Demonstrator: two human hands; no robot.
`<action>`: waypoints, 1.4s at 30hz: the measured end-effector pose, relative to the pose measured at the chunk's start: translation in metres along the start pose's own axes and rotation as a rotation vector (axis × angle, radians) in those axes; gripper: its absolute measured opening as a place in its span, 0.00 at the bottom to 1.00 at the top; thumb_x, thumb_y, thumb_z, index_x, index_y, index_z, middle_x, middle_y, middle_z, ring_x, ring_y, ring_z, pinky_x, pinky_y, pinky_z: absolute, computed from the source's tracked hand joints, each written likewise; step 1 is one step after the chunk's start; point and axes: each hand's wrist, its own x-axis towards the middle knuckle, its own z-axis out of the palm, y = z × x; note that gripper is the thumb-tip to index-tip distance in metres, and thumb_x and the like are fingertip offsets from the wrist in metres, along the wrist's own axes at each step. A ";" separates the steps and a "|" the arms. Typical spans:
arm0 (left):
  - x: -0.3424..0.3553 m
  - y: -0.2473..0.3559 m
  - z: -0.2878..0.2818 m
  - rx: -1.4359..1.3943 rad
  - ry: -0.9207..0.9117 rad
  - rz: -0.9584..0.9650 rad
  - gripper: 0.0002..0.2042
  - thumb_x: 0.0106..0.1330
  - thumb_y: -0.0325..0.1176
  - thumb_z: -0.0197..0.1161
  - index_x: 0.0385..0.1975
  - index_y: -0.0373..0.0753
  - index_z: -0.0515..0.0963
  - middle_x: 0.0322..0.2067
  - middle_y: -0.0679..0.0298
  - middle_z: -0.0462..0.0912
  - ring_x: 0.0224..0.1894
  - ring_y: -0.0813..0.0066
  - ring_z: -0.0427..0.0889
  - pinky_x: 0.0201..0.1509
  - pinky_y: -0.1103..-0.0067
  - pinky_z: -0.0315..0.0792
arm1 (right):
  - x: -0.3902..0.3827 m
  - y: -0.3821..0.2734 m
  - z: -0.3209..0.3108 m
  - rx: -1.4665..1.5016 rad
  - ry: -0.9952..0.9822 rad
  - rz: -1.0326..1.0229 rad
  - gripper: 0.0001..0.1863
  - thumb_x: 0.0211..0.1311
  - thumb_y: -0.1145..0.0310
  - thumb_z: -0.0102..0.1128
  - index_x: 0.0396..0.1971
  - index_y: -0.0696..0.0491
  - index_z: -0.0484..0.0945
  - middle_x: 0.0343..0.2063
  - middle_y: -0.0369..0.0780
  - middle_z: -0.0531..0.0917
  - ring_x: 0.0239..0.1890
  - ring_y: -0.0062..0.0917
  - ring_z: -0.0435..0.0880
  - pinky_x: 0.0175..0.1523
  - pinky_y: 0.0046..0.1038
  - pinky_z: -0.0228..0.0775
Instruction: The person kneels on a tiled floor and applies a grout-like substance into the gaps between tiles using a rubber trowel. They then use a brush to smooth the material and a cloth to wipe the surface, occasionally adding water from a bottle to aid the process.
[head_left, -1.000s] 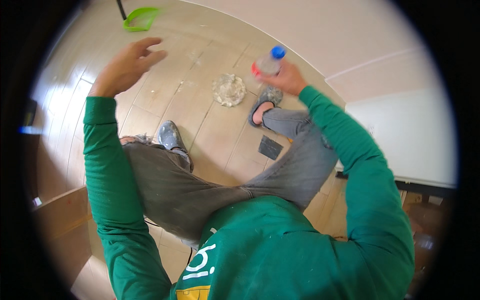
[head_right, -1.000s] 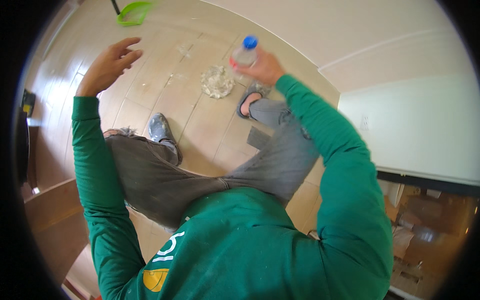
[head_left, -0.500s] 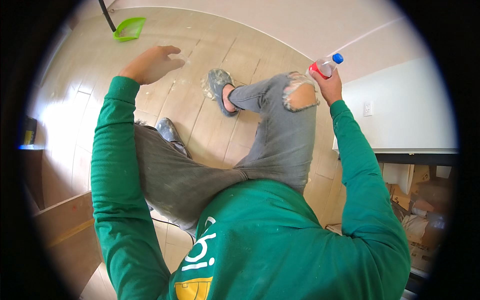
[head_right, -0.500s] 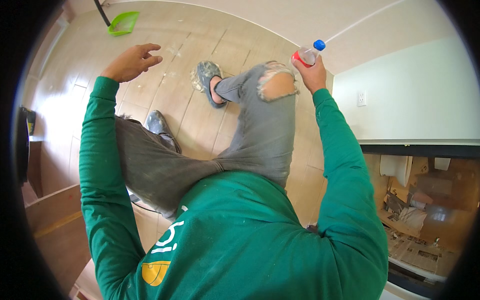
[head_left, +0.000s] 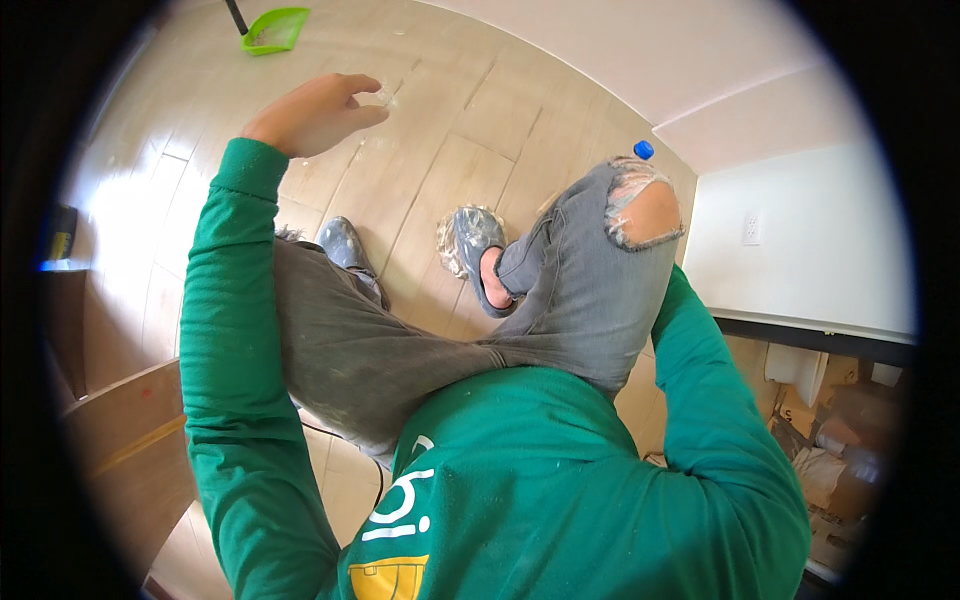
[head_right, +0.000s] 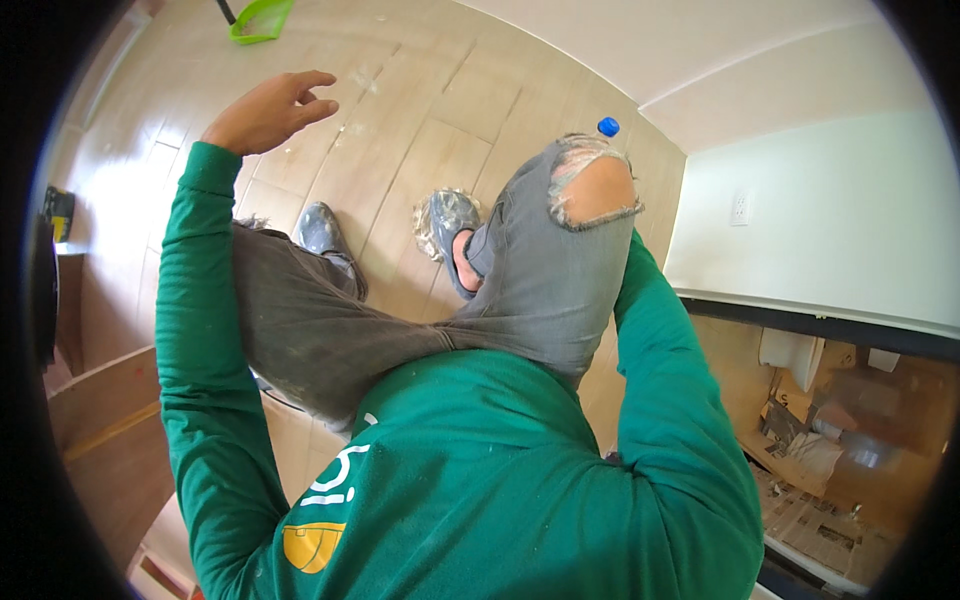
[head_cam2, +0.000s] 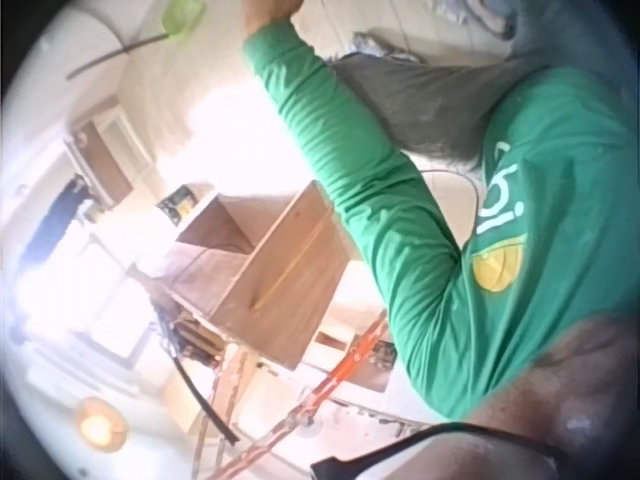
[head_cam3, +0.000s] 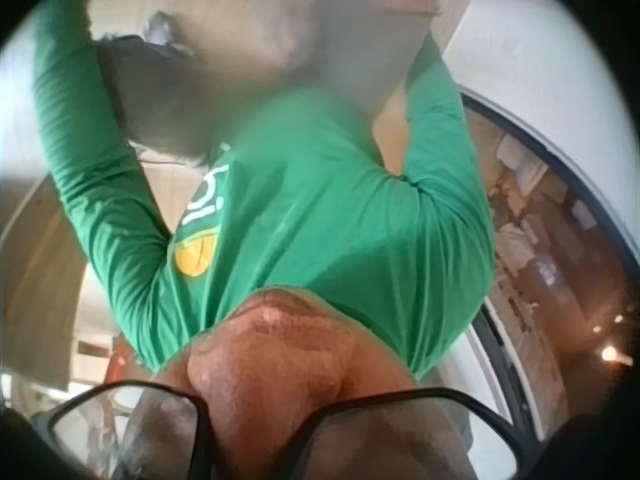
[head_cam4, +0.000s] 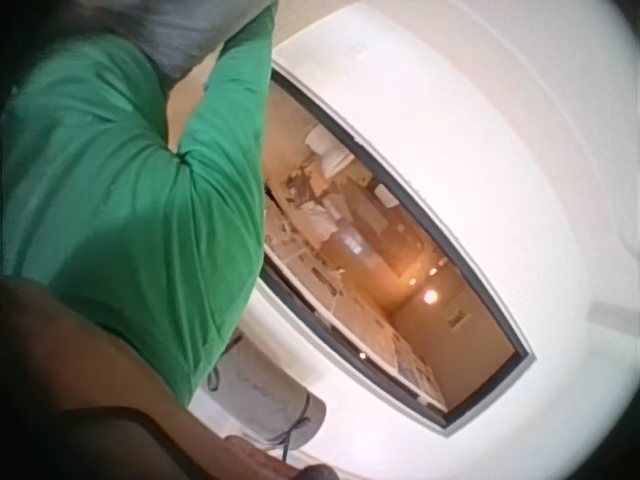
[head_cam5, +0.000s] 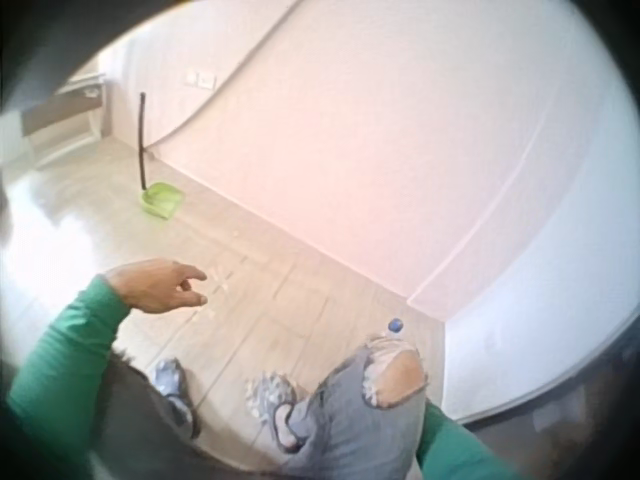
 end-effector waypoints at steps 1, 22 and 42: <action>0.001 0.002 -0.001 -0.002 0.012 0.015 0.31 0.73 0.51 0.62 0.69 0.36 0.76 0.51 0.45 0.90 0.51 0.48 0.89 0.60 0.66 0.80 | -0.002 -0.001 -0.002 -0.045 0.018 -0.003 0.38 0.56 0.46 0.80 0.57 0.57 0.77 0.49 0.50 0.89 0.52 0.44 0.90 0.58 0.43 0.80; 0.010 0.017 0.001 0.006 -0.010 -0.039 0.28 0.76 0.46 0.64 0.69 0.32 0.75 0.48 0.42 0.90 0.48 0.47 0.90 0.58 0.63 0.80 | 0.006 0.064 0.047 -0.342 0.119 0.035 0.37 0.57 0.47 0.80 0.57 0.58 0.76 0.48 0.52 0.89 0.52 0.47 0.89 0.57 0.45 0.80; 0.001 0.064 0.020 -0.028 -0.130 -0.190 0.29 0.72 0.35 0.69 0.72 0.39 0.73 0.48 0.45 0.88 0.42 0.53 0.88 0.48 0.64 0.82 | 0.059 0.148 0.016 -0.489 0.473 -0.010 0.37 0.57 0.49 0.79 0.56 0.58 0.75 0.48 0.53 0.89 0.51 0.50 0.89 0.56 0.46 0.79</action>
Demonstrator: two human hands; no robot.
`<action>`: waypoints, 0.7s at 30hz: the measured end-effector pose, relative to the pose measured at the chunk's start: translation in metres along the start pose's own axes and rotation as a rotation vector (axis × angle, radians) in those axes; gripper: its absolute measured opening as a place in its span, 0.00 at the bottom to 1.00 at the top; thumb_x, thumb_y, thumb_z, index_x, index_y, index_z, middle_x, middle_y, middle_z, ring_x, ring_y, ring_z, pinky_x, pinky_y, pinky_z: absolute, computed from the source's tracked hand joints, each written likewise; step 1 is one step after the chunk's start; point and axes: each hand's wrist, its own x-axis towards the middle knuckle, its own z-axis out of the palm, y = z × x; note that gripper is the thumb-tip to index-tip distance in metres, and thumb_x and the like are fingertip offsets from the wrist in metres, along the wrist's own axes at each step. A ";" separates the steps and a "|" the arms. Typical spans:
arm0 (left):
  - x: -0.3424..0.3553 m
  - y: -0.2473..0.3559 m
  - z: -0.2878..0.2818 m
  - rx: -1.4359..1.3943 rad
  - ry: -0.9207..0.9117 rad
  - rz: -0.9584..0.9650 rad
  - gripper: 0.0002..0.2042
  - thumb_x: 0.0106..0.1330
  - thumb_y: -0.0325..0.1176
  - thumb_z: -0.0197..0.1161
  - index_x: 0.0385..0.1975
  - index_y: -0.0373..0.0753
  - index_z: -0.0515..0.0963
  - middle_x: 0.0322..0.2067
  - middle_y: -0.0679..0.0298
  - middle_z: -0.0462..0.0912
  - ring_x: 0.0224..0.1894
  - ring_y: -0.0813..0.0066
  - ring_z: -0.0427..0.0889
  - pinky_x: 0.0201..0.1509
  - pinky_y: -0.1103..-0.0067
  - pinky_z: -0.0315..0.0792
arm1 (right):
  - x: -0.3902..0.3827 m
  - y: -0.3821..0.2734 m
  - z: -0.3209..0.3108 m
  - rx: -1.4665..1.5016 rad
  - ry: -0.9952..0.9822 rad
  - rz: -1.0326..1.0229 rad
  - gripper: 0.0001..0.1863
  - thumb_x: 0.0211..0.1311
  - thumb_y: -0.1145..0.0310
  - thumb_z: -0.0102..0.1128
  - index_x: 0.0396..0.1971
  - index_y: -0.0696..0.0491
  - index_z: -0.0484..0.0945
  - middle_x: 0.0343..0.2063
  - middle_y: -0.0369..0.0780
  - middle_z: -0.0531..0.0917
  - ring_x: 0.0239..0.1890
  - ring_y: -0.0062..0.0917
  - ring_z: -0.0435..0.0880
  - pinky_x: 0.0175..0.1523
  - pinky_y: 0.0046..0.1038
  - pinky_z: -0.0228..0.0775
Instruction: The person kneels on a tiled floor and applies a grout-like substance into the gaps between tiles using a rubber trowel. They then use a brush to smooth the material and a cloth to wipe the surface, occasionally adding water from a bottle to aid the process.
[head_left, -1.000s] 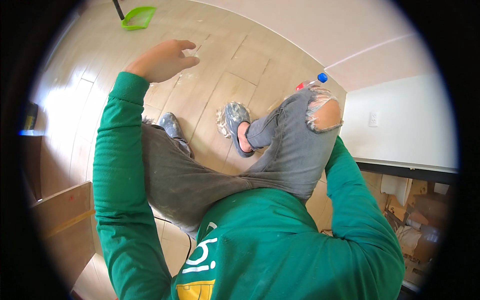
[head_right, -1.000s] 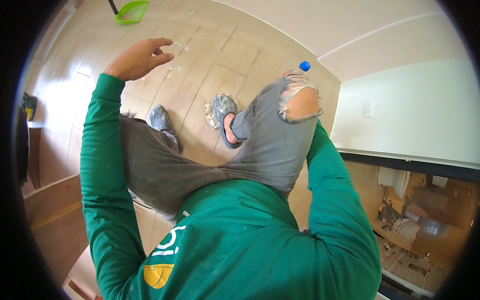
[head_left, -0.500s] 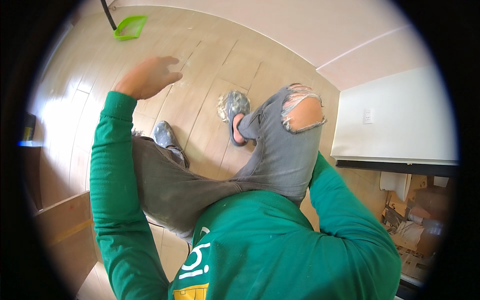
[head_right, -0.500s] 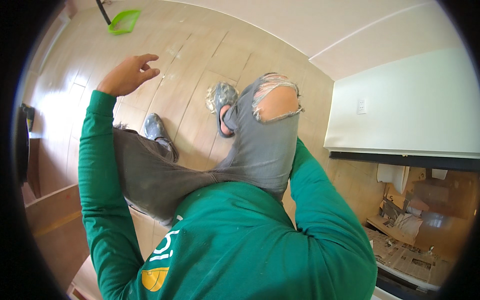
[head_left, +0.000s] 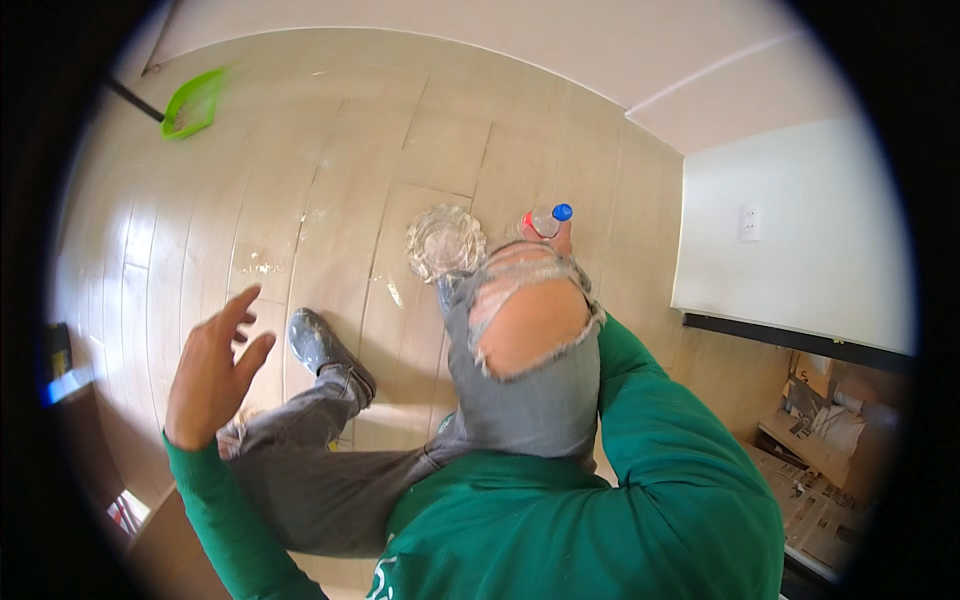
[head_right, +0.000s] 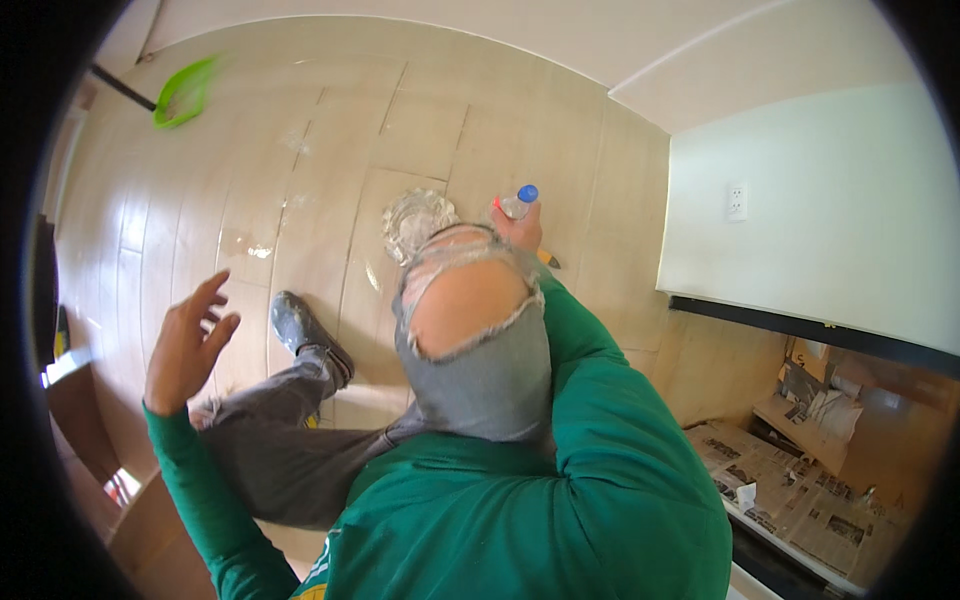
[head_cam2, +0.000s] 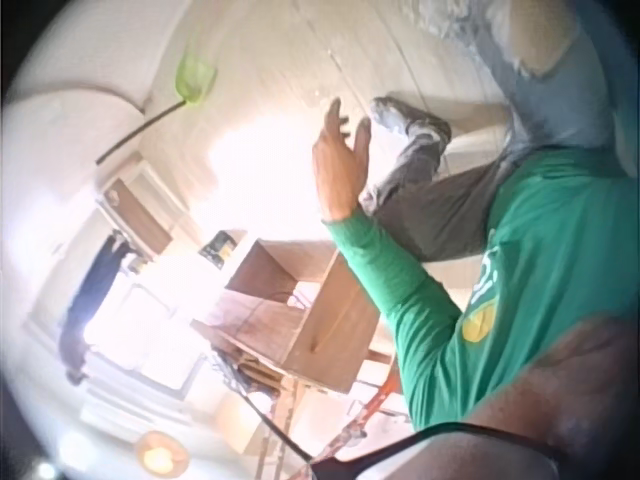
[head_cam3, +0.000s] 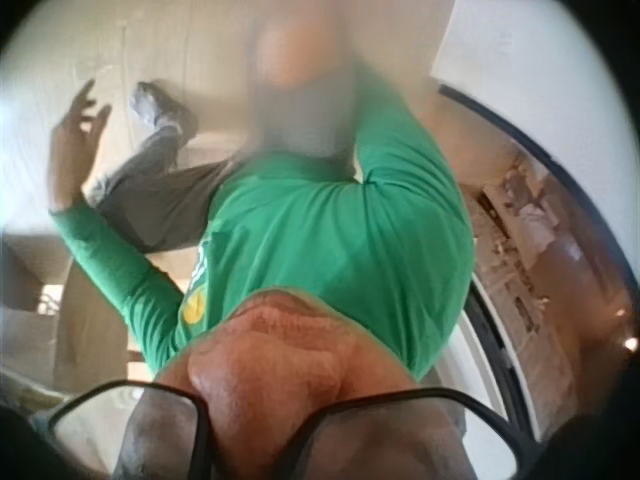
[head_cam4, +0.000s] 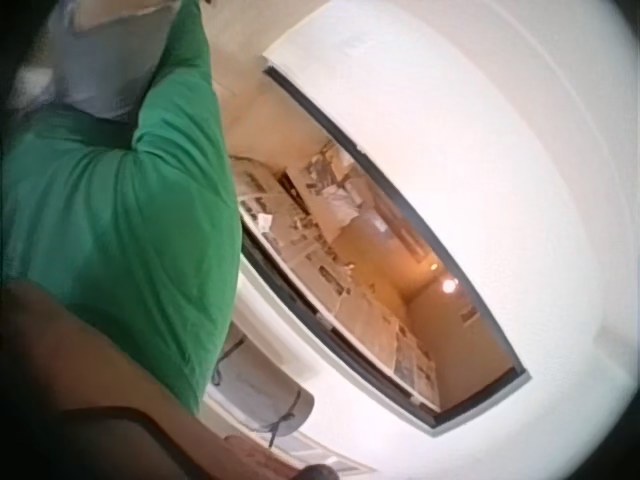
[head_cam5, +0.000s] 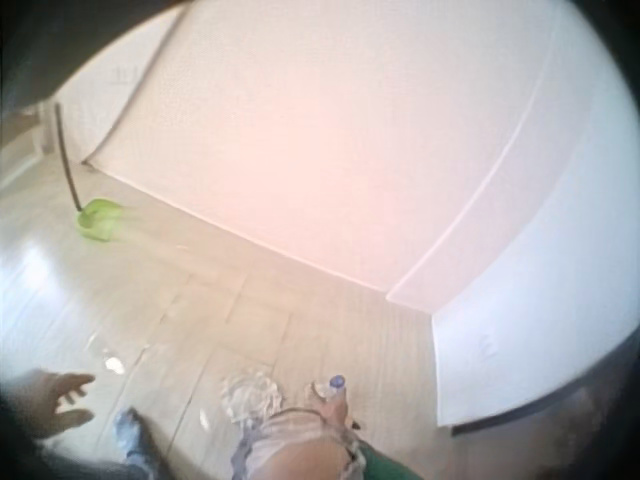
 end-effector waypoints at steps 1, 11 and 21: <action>0.002 -0.006 -0.001 -0.004 0.005 -0.044 0.29 0.72 0.36 0.70 0.71 0.39 0.74 0.49 0.46 0.89 0.45 0.51 0.87 0.51 0.63 0.81 | 0.012 -0.005 0.006 -0.045 0.008 0.029 0.37 0.57 0.49 0.79 0.57 0.58 0.74 0.48 0.53 0.88 0.52 0.52 0.88 0.57 0.46 0.79; 0.038 -0.019 0.004 -0.099 -0.244 -0.197 0.31 0.69 0.33 0.72 0.72 0.40 0.73 0.50 0.50 0.89 0.45 0.57 0.88 0.48 0.67 0.81 | 0.046 -0.027 0.023 -0.017 0.165 0.053 0.37 0.58 0.54 0.79 0.60 0.57 0.72 0.52 0.52 0.87 0.56 0.49 0.87 0.61 0.45 0.77; 0.049 -0.029 0.009 -0.180 -0.290 -0.245 0.31 0.70 0.33 0.72 0.73 0.40 0.73 0.50 0.51 0.89 0.46 0.61 0.87 0.50 0.69 0.80 | 0.023 0.006 0.017 0.004 0.108 -0.050 0.38 0.64 0.57 0.76 0.67 0.59 0.71 0.53 0.51 0.87 0.58 0.44 0.87 0.63 0.41 0.77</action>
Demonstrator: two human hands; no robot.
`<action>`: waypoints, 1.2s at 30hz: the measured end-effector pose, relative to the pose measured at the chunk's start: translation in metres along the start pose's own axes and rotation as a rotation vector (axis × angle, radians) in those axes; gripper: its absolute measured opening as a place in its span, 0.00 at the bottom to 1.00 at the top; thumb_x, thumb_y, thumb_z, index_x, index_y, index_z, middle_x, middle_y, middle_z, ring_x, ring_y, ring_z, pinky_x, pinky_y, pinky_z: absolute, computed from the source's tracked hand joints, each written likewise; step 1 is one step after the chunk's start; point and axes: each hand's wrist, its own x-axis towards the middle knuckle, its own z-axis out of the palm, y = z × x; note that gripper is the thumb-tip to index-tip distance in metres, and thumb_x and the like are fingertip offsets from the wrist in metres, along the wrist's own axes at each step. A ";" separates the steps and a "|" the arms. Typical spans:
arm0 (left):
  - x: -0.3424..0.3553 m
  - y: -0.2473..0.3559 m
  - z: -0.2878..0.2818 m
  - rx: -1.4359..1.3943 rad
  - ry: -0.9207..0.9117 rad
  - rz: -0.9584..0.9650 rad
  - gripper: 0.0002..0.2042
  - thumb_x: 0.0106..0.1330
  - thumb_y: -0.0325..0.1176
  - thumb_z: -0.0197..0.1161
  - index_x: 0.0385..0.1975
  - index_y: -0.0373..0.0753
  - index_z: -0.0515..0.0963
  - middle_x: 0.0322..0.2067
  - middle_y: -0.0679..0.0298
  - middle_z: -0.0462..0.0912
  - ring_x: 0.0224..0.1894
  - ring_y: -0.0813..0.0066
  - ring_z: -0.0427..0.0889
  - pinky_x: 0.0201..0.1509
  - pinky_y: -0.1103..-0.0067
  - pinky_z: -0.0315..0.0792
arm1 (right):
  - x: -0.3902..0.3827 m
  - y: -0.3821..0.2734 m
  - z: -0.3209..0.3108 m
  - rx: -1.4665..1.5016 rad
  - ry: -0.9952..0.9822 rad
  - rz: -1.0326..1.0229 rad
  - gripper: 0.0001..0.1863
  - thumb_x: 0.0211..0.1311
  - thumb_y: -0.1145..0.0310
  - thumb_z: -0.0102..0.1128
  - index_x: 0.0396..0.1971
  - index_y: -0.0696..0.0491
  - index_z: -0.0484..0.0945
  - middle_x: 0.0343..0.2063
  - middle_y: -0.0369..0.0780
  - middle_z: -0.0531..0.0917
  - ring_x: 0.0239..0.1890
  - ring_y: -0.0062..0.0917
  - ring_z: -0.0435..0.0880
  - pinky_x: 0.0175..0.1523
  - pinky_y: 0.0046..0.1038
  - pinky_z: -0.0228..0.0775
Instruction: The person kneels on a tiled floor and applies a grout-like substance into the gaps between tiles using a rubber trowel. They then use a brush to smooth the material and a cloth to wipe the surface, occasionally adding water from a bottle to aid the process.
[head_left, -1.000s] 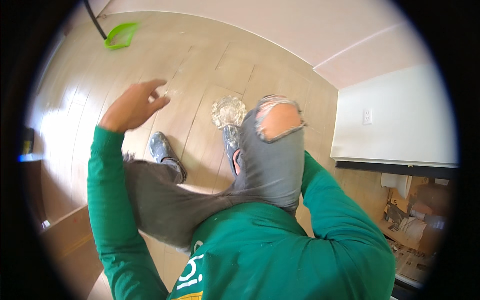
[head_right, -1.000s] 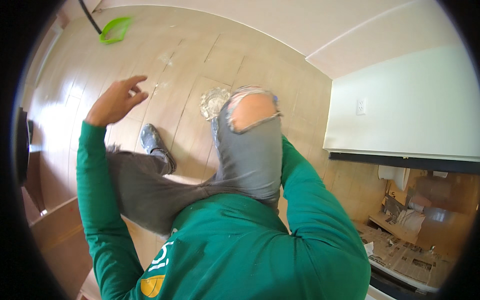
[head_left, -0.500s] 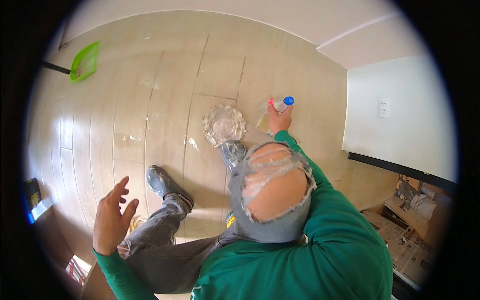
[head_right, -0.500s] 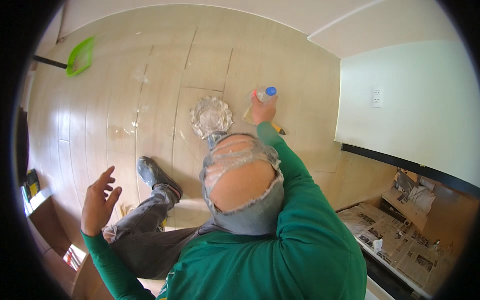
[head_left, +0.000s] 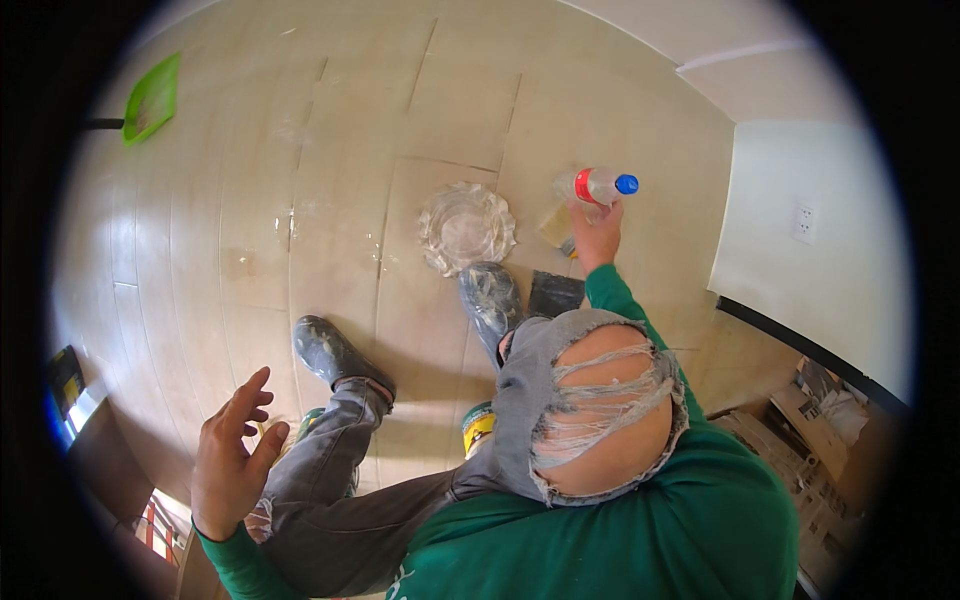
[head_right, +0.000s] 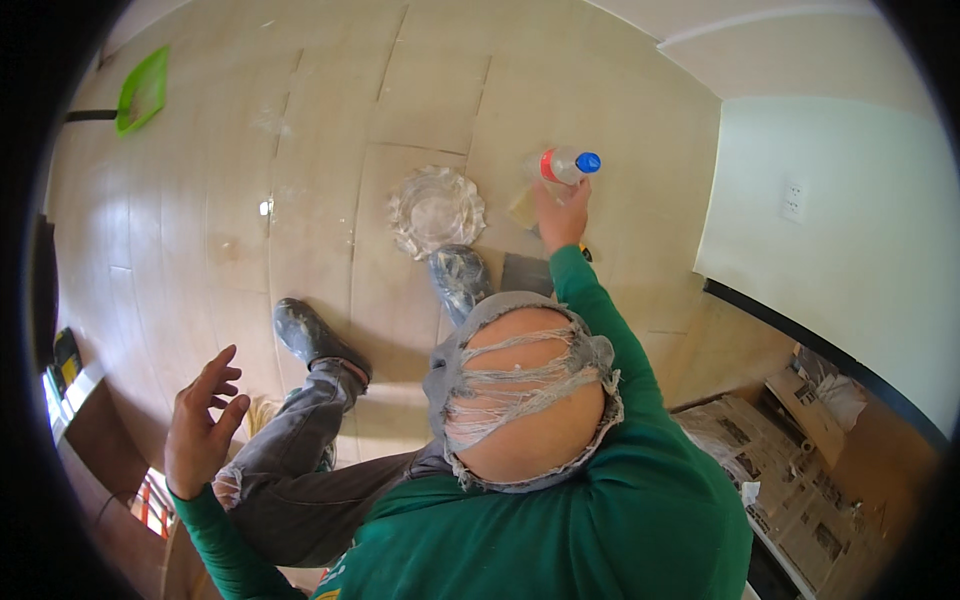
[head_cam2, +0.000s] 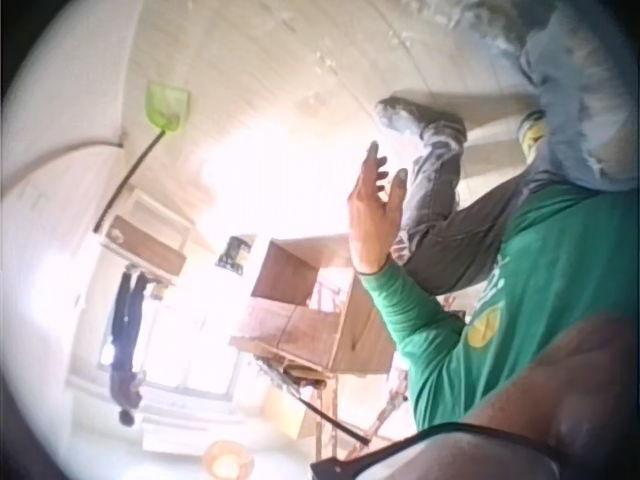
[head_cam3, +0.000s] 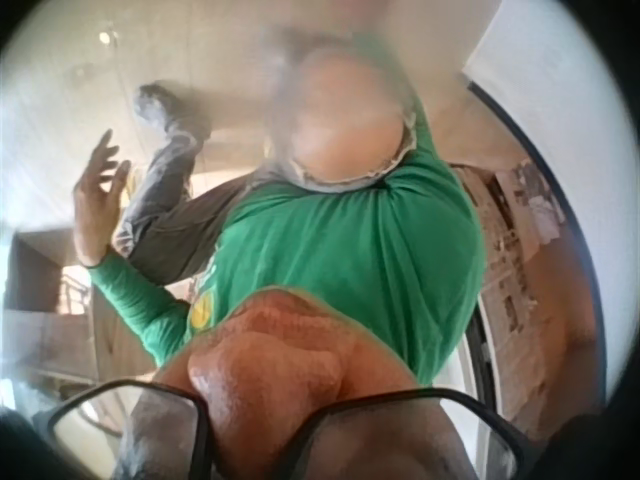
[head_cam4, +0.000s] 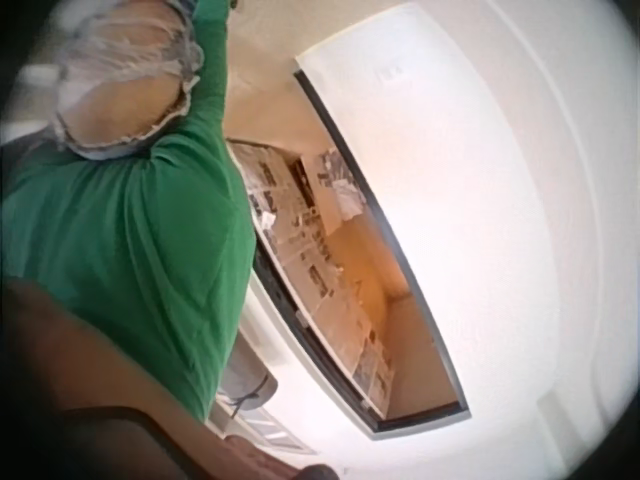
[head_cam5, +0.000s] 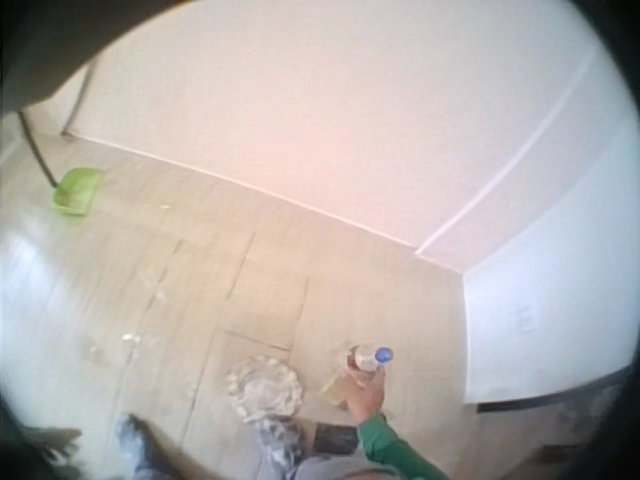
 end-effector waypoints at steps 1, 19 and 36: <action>0.000 0.000 0.000 -0.006 0.000 0.003 0.31 0.70 0.33 0.72 0.73 0.40 0.73 0.50 0.51 0.89 0.46 0.61 0.87 0.50 0.69 0.80 | -0.013 0.002 -0.005 -0.090 -0.090 0.150 0.37 0.65 0.57 0.75 0.68 0.59 0.71 0.54 0.51 0.87 0.58 0.45 0.87 0.63 0.42 0.77; 0.017 -0.019 0.003 0.036 -0.047 -0.106 0.29 0.71 0.28 0.70 0.73 0.37 0.72 0.49 0.50 0.89 0.44 0.64 0.88 0.48 0.71 0.82 | -0.036 -0.029 0.169 -0.650 -0.870 -0.737 0.41 0.75 0.52 0.56 0.80 0.58 0.59 0.80 0.51 0.61 0.83 0.48 0.55 0.83 0.50 0.51; 0.029 -0.014 -0.016 -0.063 0.048 -0.039 0.30 0.70 0.32 0.71 0.73 0.39 0.73 0.49 0.48 0.89 0.44 0.60 0.88 0.48 0.67 0.80 | 0.031 -0.084 0.218 -0.734 -0.892 -0.608 0.48 0.71 0.47 0.60 0.81 0.60 0.56 0.82 0.52 0.57 0.83 0.50 0.54 0.83 0.51 0.50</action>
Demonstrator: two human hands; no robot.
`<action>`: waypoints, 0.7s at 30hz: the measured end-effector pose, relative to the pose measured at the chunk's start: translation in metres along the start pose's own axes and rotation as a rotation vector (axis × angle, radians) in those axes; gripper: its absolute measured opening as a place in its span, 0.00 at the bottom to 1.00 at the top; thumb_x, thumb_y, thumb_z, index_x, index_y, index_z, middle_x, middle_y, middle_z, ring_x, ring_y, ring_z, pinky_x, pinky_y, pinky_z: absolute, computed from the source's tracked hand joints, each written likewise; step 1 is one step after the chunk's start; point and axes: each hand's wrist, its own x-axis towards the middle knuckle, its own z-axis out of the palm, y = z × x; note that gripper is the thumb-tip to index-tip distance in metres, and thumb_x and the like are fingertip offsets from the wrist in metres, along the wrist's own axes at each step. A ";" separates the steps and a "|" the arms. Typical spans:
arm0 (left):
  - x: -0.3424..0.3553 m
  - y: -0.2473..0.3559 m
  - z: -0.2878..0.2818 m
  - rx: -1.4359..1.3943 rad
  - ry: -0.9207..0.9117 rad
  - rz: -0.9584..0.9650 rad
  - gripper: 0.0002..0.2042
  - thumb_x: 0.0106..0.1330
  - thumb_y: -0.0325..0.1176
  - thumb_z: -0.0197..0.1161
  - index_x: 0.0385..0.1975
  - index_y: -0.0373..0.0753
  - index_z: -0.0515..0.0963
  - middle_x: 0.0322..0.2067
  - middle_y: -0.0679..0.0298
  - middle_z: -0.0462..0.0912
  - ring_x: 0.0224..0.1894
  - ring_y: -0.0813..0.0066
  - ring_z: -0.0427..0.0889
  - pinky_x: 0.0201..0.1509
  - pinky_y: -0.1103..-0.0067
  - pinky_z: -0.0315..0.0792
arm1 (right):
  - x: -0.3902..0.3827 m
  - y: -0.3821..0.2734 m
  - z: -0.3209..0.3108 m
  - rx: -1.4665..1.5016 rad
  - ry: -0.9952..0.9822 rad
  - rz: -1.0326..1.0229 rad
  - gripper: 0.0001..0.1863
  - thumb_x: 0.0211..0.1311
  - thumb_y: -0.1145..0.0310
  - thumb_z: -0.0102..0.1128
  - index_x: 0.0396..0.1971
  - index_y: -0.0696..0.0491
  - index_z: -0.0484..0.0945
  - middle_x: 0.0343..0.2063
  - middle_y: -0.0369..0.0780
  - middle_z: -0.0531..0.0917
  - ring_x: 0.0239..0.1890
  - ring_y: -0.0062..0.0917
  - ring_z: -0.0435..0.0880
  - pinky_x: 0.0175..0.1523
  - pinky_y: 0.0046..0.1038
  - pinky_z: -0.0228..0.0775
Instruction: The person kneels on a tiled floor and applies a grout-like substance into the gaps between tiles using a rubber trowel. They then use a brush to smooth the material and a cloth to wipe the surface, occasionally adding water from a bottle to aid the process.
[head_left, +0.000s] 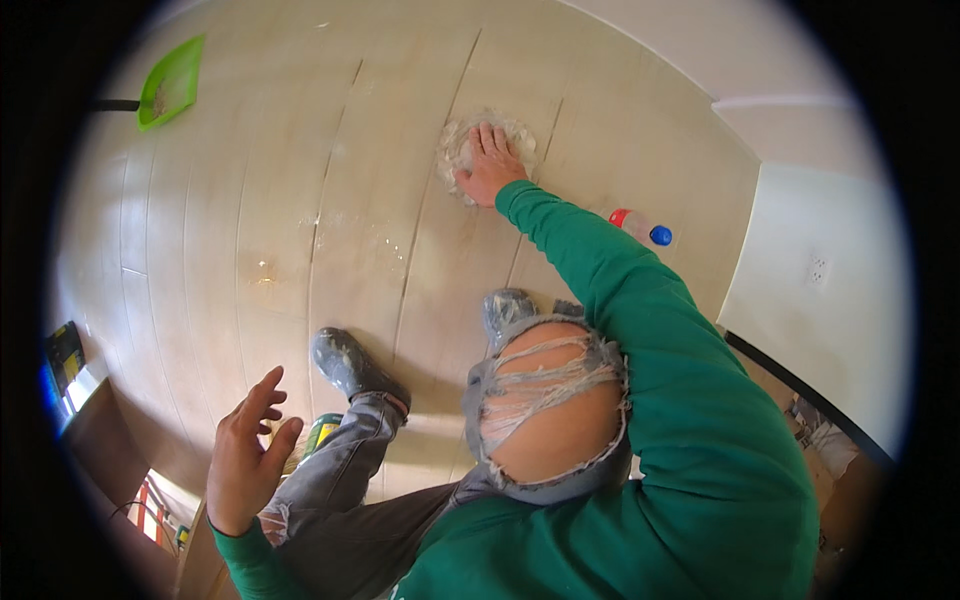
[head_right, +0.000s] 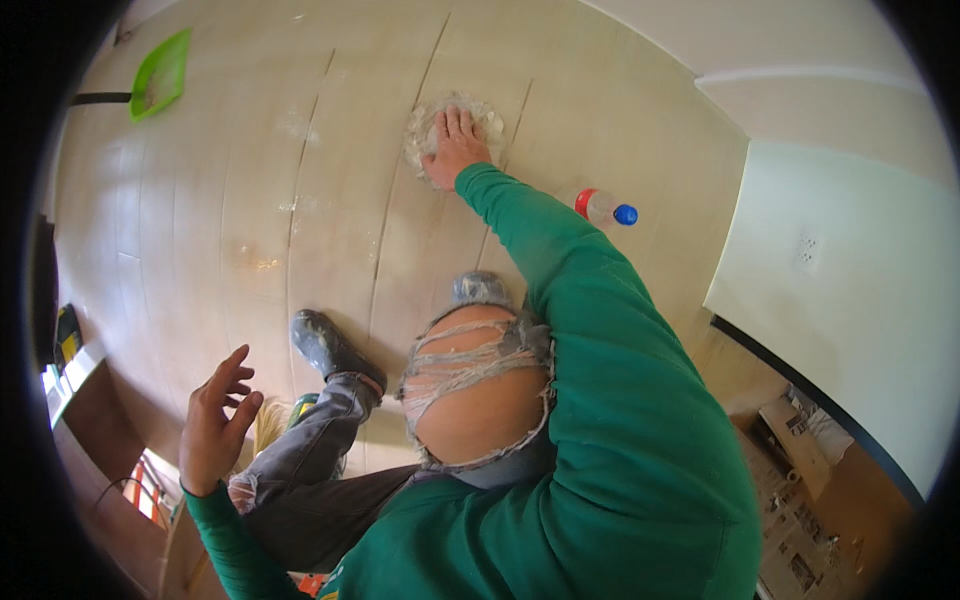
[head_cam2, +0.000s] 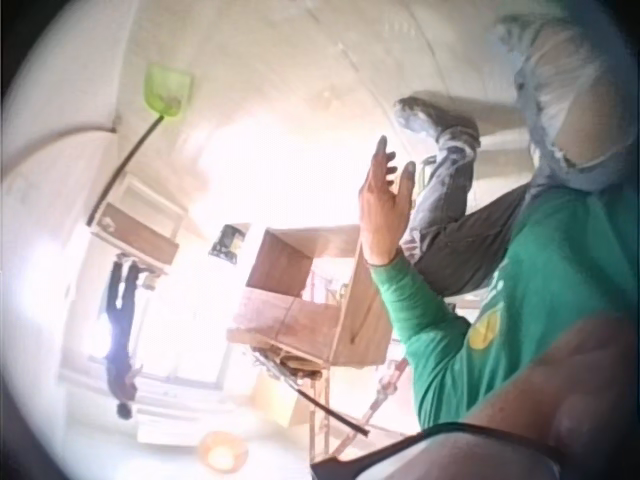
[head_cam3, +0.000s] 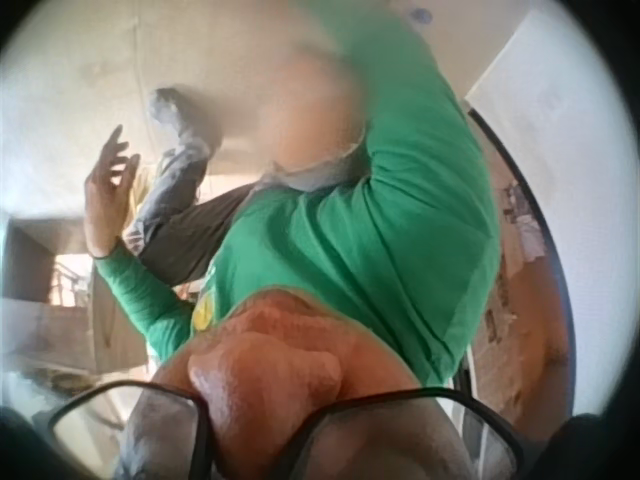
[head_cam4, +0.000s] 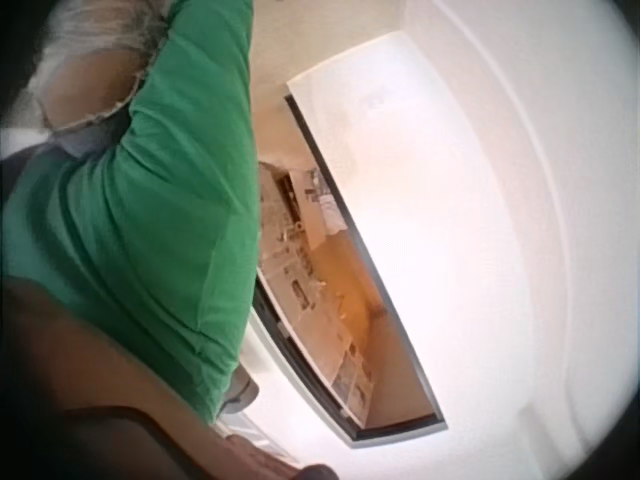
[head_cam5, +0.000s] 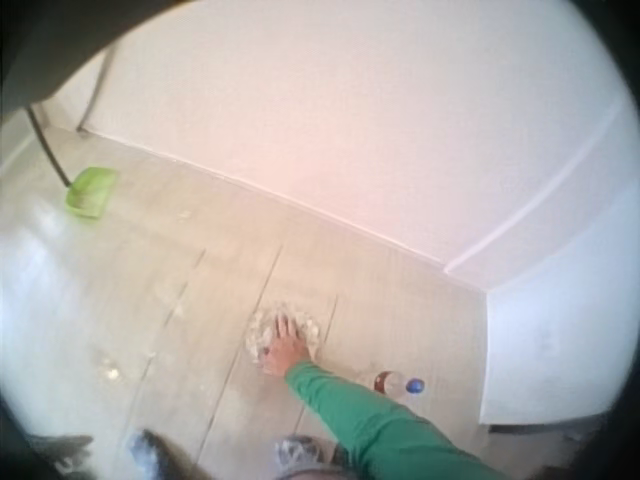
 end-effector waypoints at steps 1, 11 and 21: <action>0.000 0.002 0.000 -0.002 -0.014 -0.037 0.30 0.70 0.32 0.71 0.73 0.39 0.73 0.49 0.48 0.89 0.45 0.59 0.88 0.48 0.66 0.81 | -0.009 -0.004 0.001 -0.034 -0.037 -0.004 0.47 0.72 0.46 0.59 0.81 0.60 0.56 0.82 0.52 0.56 0.83 0.48 0.54 0.84 0.51 0.49; 0.003 -0.003 0.000 0.008 -0.035 -0.065 0.30 0.70 0.30 0.71 0.73 0.38 0.73 0.50 0.49 0.89 0.45 0.60 0.88 0.49 0.69 0.81 | 0.016 0.011 -0.015 0.049 0.069 -0.018 0.47 0.75 0.42 0.54 0.82 0.56 0.54 0.83 0.50 0.53 0.85 0.48 0.49 0.85 0.53 0.44; -0.001 -0.017 0.006 -0.008 -0.028 -0.107 0.31 0.69 0.34 0.72 0.72 0.40 0.73 0.50 0.49 0.89 0.46 0.55 0.89 0.50 0.66 0.81 | 0.092 0.043 0.006 0.014 0.104 -0.065 0.45 0.74 0.39 0.51 0.81 0.54 0.58 0.83 0.46 0.56 0.84 0.45 0.52 0.83 0.53 0.46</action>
